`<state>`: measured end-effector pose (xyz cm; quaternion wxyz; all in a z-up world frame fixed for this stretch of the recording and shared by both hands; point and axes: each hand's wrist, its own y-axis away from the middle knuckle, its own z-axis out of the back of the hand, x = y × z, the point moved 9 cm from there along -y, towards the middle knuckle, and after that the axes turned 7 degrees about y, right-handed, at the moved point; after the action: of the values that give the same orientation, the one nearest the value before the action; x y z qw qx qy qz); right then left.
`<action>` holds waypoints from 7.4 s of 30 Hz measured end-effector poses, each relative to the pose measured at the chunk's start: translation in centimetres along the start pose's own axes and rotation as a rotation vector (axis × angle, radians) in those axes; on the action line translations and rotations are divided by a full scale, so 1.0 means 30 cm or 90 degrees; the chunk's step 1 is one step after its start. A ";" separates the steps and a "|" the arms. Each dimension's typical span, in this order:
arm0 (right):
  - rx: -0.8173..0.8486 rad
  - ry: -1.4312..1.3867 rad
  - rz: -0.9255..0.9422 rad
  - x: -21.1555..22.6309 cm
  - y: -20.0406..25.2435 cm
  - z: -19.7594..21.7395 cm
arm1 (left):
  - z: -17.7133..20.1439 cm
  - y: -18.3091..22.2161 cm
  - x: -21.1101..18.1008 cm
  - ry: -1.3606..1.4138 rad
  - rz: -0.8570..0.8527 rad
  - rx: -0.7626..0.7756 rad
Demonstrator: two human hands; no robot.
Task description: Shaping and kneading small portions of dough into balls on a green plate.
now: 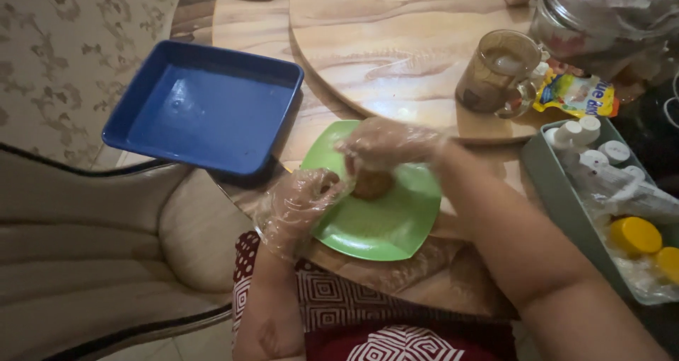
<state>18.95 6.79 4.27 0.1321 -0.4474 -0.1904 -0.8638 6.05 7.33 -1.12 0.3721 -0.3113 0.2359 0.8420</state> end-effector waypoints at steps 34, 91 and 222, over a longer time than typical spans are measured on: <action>0.015 0.500 -0.386 -0.039 0.125 0.068 | 0.012 0.053 -0.006 0.227 -0.197 -0.266; 0.005 0.513 -0.538 0.128 0.232 0.007 | 0.031 0.017 0.029 -0.077 -0.262 -0.378; 0.054 0.545 -0.414 -0.133 0.071 -0.071 | 0.043 0.023 0.063 0.367 0.180 -0.160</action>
<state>20.51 4.15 0.31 -0.0581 0.0325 -0.2831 -0.9568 4.07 8.62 -1.43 0.1284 -0.5440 0.2664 0.7853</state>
